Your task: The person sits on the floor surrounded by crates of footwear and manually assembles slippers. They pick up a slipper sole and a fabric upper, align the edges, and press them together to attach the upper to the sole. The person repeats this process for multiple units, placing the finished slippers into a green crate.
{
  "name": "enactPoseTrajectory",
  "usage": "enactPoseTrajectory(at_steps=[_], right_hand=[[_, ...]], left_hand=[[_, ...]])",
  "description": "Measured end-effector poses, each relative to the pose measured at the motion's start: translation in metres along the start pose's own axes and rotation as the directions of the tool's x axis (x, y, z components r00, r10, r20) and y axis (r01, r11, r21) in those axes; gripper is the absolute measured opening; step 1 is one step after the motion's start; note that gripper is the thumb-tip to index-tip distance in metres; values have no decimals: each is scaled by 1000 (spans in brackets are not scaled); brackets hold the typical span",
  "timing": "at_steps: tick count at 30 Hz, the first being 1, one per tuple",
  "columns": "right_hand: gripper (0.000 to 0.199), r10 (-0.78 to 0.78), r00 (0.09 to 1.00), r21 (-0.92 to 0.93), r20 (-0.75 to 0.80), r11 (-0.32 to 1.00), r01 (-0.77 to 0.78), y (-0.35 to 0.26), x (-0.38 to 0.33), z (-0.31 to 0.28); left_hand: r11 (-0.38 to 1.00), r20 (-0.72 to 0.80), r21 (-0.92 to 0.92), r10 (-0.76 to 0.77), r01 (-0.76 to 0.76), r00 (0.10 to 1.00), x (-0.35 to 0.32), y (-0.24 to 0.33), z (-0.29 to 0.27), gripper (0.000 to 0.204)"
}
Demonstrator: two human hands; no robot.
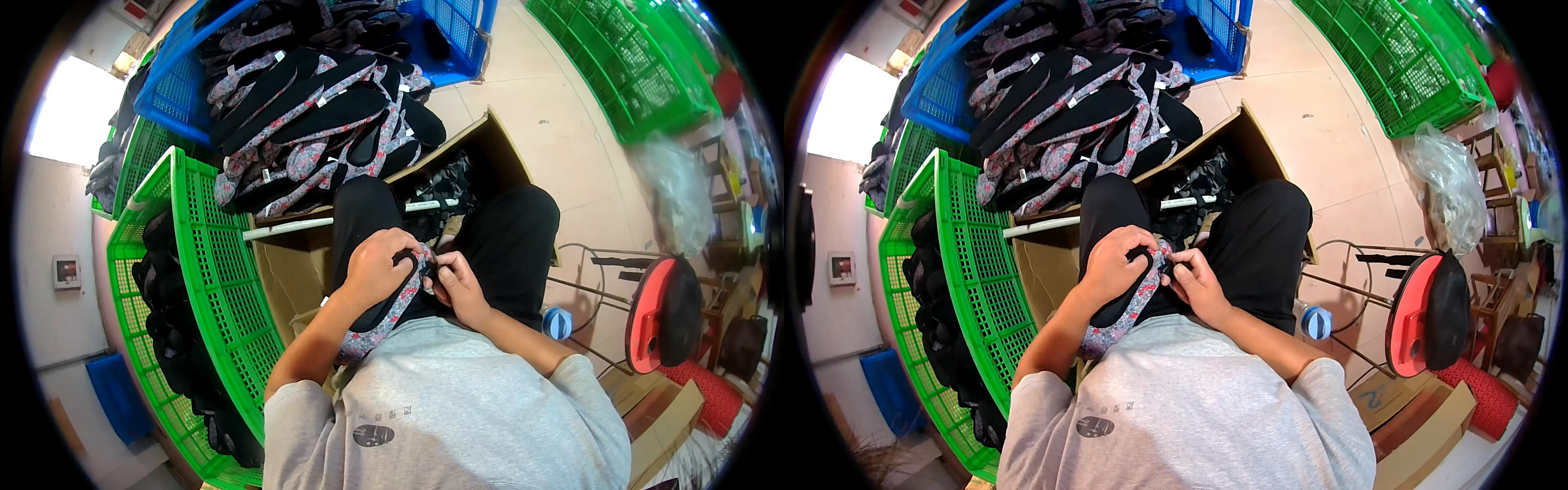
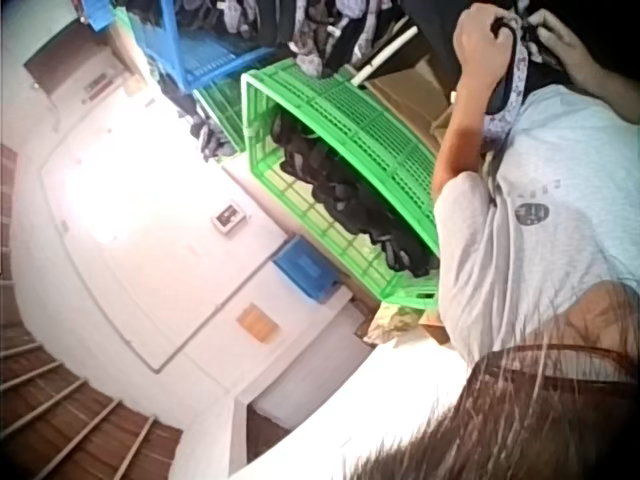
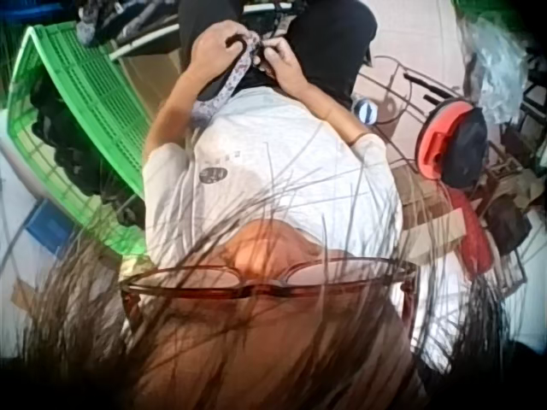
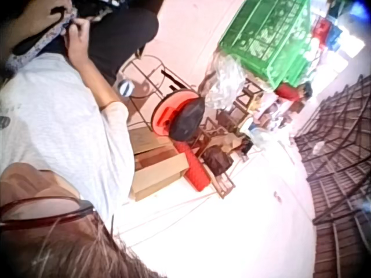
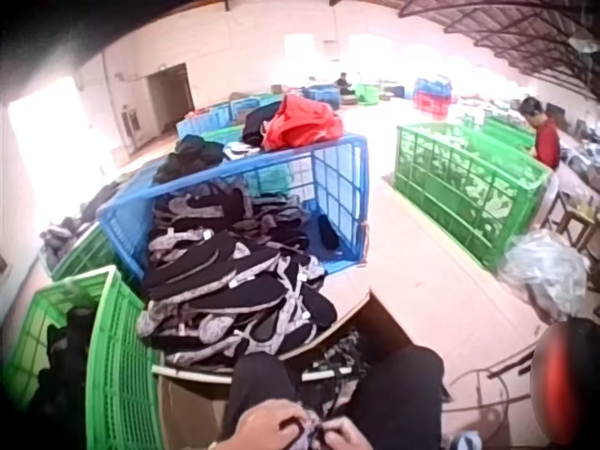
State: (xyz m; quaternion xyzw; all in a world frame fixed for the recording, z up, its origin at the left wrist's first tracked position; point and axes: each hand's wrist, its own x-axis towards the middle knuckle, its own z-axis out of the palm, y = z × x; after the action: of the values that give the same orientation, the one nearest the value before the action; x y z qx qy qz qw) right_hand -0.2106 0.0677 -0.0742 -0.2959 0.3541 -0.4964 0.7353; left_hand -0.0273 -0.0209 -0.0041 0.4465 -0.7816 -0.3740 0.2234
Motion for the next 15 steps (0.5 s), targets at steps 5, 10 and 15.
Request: enactPoseTrajectory(at_steps=[5,10,15], right_hand=[[27,-215,977,-354,12,912,205,4,9,8],[27,-236,971,-522,39,824,222,1,14,10],[25,-268,963,-601,27,765,229,3,18,10]], left_hand=[[995,-218,-85,-61,44,974,-4,-10,17,17],[998,-242,-54,-55,43,969,-5,-12,20,18],[998,-246,-41,-60,52,967,-4,-12,21,18]])
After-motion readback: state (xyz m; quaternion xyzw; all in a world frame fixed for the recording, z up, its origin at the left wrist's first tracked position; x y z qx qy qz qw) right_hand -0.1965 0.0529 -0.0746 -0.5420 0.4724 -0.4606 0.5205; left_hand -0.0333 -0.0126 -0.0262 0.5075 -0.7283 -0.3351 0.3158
